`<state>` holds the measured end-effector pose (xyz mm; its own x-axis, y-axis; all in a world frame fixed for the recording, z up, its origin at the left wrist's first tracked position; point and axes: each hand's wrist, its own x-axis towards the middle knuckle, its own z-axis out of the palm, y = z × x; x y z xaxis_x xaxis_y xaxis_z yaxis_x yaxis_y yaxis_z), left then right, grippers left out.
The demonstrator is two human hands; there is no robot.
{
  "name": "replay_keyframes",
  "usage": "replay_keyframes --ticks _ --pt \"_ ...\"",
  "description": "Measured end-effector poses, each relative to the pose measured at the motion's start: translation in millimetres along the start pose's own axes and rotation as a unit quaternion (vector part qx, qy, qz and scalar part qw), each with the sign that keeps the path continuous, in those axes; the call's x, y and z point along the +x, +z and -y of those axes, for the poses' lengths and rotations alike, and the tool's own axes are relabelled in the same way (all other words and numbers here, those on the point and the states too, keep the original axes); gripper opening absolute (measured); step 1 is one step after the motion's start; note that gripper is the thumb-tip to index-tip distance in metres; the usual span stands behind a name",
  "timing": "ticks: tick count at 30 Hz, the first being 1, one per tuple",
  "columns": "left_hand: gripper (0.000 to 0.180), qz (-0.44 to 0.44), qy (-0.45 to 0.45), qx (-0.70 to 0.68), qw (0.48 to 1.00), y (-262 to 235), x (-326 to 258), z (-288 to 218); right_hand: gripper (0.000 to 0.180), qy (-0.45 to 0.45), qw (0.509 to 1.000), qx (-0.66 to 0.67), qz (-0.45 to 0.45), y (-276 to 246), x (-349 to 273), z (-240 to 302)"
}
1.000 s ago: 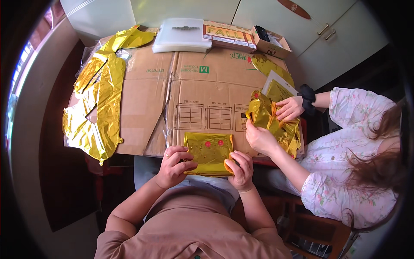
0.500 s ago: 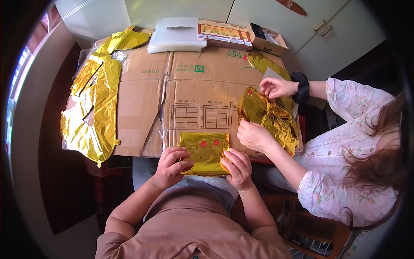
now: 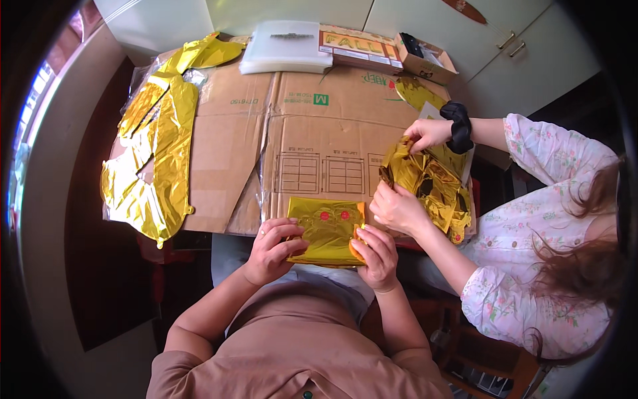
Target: Folding and stacking gold-colored square sheets of paper on a cardboard work surface.
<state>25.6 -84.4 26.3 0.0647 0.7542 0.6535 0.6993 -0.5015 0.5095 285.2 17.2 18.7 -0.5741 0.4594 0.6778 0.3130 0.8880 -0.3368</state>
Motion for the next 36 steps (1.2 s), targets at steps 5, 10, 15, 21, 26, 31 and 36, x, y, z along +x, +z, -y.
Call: replay_keyframes --ticks 5,10,15,21,26,31,36 --pt "0.039 -0.014 -0.030 -0.037 0.999 0 7 -2 0.033 0.053 0.996 0.064 -0.027 -4 10 4" --pt "0.045 -0.023 -0.085 -0.077 0.993 -2 7 -4 0.030 0.073 0.992 0.092 -0.037 -5 17 5" --pt "0.048 -0.024 -0.129 -0.079 0.988 -2 6 -6 0.035 0.086 0.990 0.108 -0.042 -3 17 4" --pt "0.044 -0.035 -0.108 -0.083 0.990 -3 6 -6 0.038 0.082 0.990 0.105 -0.043 -4 19 9" --pt "0.040 -0.014 -0.049 -0.077 0.996 -7 3 -3 0.038 0.052 0.997 0.056 -0.016 -6 15 9" --pt "0.038 -0.028 -0.037 -0.023 0.999 -4 2 -5 0.041 0.052 0.998 0.046 -0.011 -3 7 7" --pt "0.036 -0.018 -0.033 -0.015 0.999 -3 -2 -3 0.041 0.046 0.998 0.030 -0.004 -2 3 7"
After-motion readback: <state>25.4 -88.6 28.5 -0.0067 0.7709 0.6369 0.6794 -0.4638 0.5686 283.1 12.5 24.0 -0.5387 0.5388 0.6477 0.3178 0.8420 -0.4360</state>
